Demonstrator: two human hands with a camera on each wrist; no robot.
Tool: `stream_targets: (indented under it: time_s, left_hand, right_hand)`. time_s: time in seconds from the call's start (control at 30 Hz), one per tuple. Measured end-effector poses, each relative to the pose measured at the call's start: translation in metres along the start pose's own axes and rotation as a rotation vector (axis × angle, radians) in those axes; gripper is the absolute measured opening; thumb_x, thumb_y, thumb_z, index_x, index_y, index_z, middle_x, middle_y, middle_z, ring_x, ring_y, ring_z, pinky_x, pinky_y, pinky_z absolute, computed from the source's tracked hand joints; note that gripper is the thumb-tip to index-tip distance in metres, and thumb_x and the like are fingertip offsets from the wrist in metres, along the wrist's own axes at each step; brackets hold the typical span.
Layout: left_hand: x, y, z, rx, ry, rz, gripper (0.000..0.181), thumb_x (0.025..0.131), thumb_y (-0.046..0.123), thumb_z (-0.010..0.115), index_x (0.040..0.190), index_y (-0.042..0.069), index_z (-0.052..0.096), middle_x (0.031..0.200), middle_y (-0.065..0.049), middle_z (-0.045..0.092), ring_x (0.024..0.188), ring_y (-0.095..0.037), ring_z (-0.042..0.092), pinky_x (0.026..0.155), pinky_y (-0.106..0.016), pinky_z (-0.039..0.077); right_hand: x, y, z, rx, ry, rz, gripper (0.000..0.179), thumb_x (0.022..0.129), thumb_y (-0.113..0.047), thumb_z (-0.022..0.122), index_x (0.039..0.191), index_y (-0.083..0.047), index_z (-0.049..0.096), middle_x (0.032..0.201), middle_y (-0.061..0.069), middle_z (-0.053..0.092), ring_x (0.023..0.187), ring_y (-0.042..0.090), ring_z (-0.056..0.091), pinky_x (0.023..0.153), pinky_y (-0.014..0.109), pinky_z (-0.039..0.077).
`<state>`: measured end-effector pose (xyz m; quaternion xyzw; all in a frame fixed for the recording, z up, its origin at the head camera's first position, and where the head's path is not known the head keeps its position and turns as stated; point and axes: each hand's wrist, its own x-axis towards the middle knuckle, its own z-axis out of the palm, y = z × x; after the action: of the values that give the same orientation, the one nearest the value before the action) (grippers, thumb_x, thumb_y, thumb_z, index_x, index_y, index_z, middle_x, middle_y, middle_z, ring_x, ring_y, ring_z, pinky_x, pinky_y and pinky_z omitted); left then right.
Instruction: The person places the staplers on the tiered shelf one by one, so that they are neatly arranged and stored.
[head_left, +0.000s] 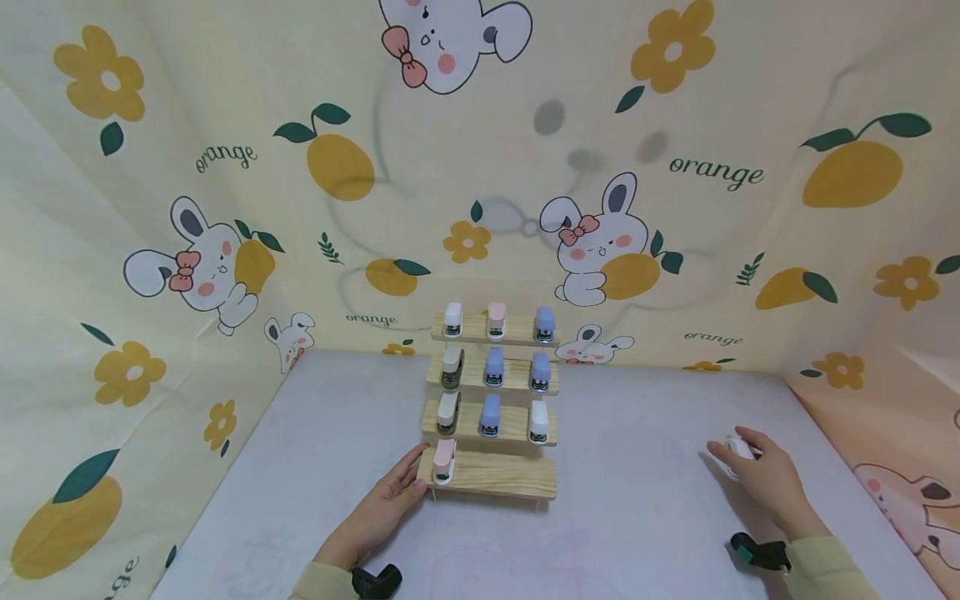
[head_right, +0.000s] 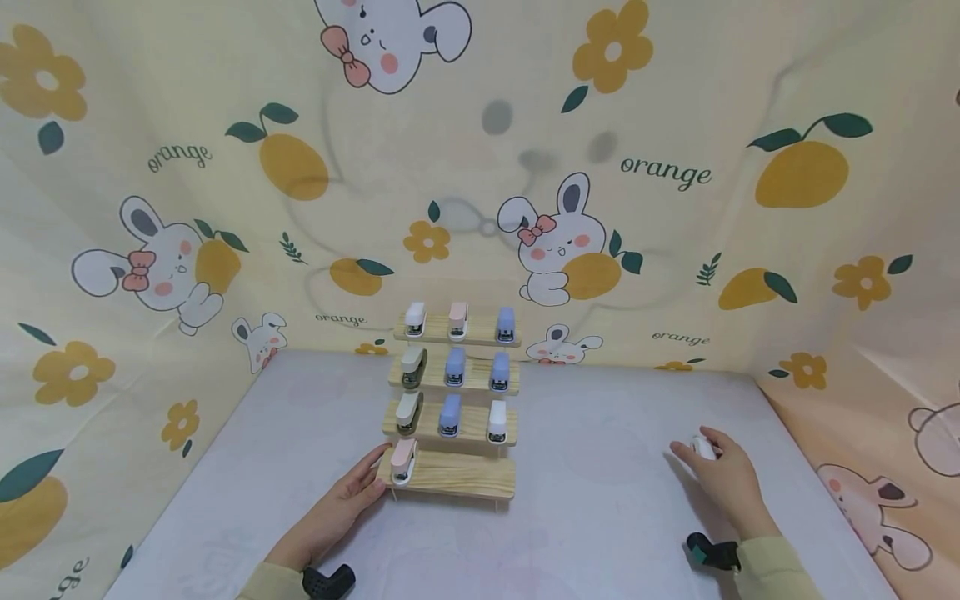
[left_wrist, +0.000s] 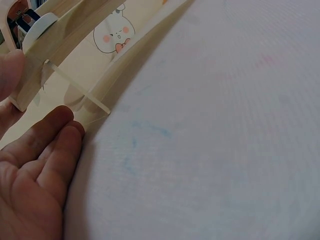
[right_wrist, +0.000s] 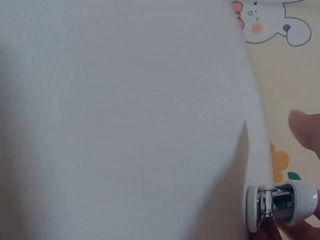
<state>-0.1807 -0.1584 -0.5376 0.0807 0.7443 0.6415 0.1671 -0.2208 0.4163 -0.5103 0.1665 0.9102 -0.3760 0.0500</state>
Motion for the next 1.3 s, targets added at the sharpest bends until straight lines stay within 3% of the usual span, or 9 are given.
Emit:
stream_targets:
  time_s: [0.33, 0.43, 0.63, 0.83, 1.03, 1.13, 1.3]
  left_hand:
    - [-0.001, 0.000, 0.000, -0.017, -0.014, 0.014, 0.067, 0.099, 0.035, 0.052, 0.156, 0.021, 0.019, 0.154, -0.013, 0.031, 0.143, -0.027, 0.022, 0.116, -0.049, 0.015]
    - [0.000, -0.001, -0.001, -0.008, -0.011, 0.014, 0.068, 0.099, 0.037, 0.053, 0.156, 0.021, 0.020, 0.154, -0.013, 0.031, 0.143, -0.028, 0.023, 0.115, -0.050, 0.015]
    - [0.001, -0.002, -0.001, 0.001, -0.009, 0.004, 0.069, 0.098, 0.040, 0.053, 0.155, 0.023, 0.021, 0.154, -0.011, 0.031, 0.143, -0.027, 0.022, 0.116, -0.051, 0.015]
    - [-0.001, -0.001, -0.001, -0.004, -0.005, 0.000, 0.068, 0.098, 0.038, 0.053, 0.156, 0.022, 0.020, 0.154, -0.011, 0.031, 0.143, -0.027, 0.023, 0.115, -0.050, 0.015]
    - [0.000, -0.002, -0.001, -0.009, 0.003, 0.004, 0.068, 0.099, 0.038, 0.053, 0.156, 0.021, 0.020, 0.154, -0.014, 0.031, 0.142, -0.028, 0.023, 0.115, -0.050, 0.015]
    - [0.001, -0.003, -0.001, -0.003, 0.007, -0.008, 0.069, 0.098, 0.040, 0.053, 0.156, 0.022, 0.020, 0.154, -0.014, 0.032, 0.142, -0.029, 0.023, 0.115, -0.052, 0.015]
    - [0.002, -0.003, -0.001, 0.007, 0.004, -0.025, 0.070, 0.096, 0.044, 0.054, 0.155, 0.024, 0.021, 0.153, -0.013, 0.033, 0.142, -0.029, 0.023, 0.115, -0.054, 0.014]
  right_hand:
    - [0.001, 0.004, -0.015, -0.038, -0.182, -0.041, 0.097, 0.092, -0.049, 0.062, 0.150, 0.007, 0.008, 0.143, 0.043, 0.015, 0.118, 0.055, 0.031, 0.095, 0.071, 0.034]
    - [0.002, 0.006, -0.017, -0.035, -0.201, -0.045, 0.095, 0.092, -0.044, 0.063, 0.150, 0.007, 0.008, 0.142, 0.042, 0.016, 0.118, 0.055, 0.031, 0.097, 0.071, 0.032]
    - [0.001, 0.006, -0.017, -0.031, -0.164, -0.039, 0.101, 0.091, -0.054, 0.061, 0.149, 0.009, 0.007, 0.144, 0.042, 0.016, 0.124, 0.056, 0.027, 0.100, 0.070, 0.029]
    - [-0.008, -0.004, -0.005, 0.031, -0.107, -0.045, 0.104, 0.090, -0.057, 0.061, 0.148, 0.012, 0.008, 0.145, 0.041, 0.018, 0.126, 0.055, 0.030, 0.099, 0.066, 0.036]
    - [-0.021, -0.025, 0.017, 0.072, -0.067, -0.137, 0.098, 0.087, -0.054, 0.066, 0.145, 0.010, 0.019, 0.142, 0.036, 0.029, 0.120, 0.048, 0.042, 0.086, 0.050, 0.052]
    - [-0.029, -0.035, 0.025, 0.094, -0.061, -0.186, 0.095, 0.087, -0.052, 0.067, 0.144, 0.008, 0.021, 0.139, 0.033, 0.034, 0.118, 0.044, 0.045, 0.083, 0.044, 0.052]
    - [-0.039, -0.050, 0.037, 0.111, -0.029, -0.248, 0.090, 0.086, -0.051, 0.069, 0.140, 0.007, 0.027, 0.134, 0.029, 0.041, 0.116, 0.042, 0.049, 0.086, 0.045, 0.052]
